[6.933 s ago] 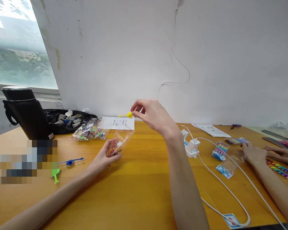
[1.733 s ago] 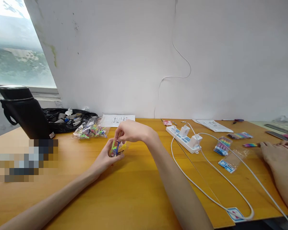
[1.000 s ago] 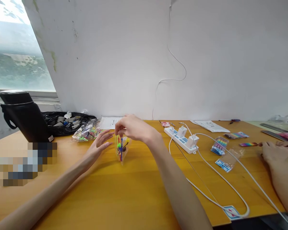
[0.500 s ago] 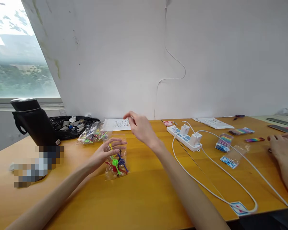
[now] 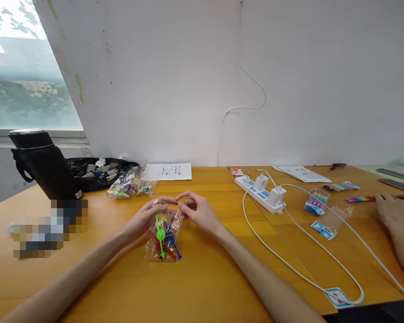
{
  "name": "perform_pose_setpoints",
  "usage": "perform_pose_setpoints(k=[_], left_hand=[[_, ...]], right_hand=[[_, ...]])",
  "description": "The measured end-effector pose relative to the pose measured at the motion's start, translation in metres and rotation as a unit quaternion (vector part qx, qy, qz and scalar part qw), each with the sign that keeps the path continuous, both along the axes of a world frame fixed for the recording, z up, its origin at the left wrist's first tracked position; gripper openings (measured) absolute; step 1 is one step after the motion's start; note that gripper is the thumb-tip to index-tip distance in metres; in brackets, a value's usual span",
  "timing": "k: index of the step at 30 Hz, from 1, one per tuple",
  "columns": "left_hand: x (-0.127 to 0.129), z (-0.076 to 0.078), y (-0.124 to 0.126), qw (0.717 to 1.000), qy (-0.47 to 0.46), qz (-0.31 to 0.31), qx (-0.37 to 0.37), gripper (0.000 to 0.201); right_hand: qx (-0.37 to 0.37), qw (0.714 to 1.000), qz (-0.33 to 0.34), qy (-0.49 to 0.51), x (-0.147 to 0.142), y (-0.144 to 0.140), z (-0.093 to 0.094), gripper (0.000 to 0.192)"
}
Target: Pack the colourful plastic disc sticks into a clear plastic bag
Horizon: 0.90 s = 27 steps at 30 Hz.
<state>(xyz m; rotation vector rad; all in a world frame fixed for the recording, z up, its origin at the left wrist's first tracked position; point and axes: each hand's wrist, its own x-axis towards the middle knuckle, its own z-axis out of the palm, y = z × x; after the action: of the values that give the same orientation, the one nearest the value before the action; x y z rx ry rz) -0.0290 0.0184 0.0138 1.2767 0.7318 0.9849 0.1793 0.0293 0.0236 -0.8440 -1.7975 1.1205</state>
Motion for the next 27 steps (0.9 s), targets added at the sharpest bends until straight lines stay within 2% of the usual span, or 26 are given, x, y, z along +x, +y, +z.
perform_pose_setpoints(k=[5,10,16,22,27], left_hand=[[-0.006,-0.002,0.006,0.996,0.041,0.055,0.049,0.032],[-0.006,-0.001,0.006,0.993,0.054,0.075,0.068,0.032],[-0.006,0.007,0.002,0.992,0.042,0.08,0.088,0.045],[-0.007,0.008,0.001,0.988,0.051,0.095,0.107,0.03],[-0.009,0.006,0.004,0.989,0.042,0.111,0.092,0.031]], right_hand=[[-0.005,1.0,-0.022,0.022,0.013,0.012,-0.002,0.028],[-0.005,1.0,-0.014,0.02,0.015,0.015,-0.002,0.028],[-0.008,0.999,-0.032,0.02,0.016,0.017,-0.002,0.031],[0.008,0.999,-0.03,0.032,0.017,0.018,-0.002,0.027],[0.021,0.999,-0.029,0.003,0.017,0.014,-0.001,0.03]])
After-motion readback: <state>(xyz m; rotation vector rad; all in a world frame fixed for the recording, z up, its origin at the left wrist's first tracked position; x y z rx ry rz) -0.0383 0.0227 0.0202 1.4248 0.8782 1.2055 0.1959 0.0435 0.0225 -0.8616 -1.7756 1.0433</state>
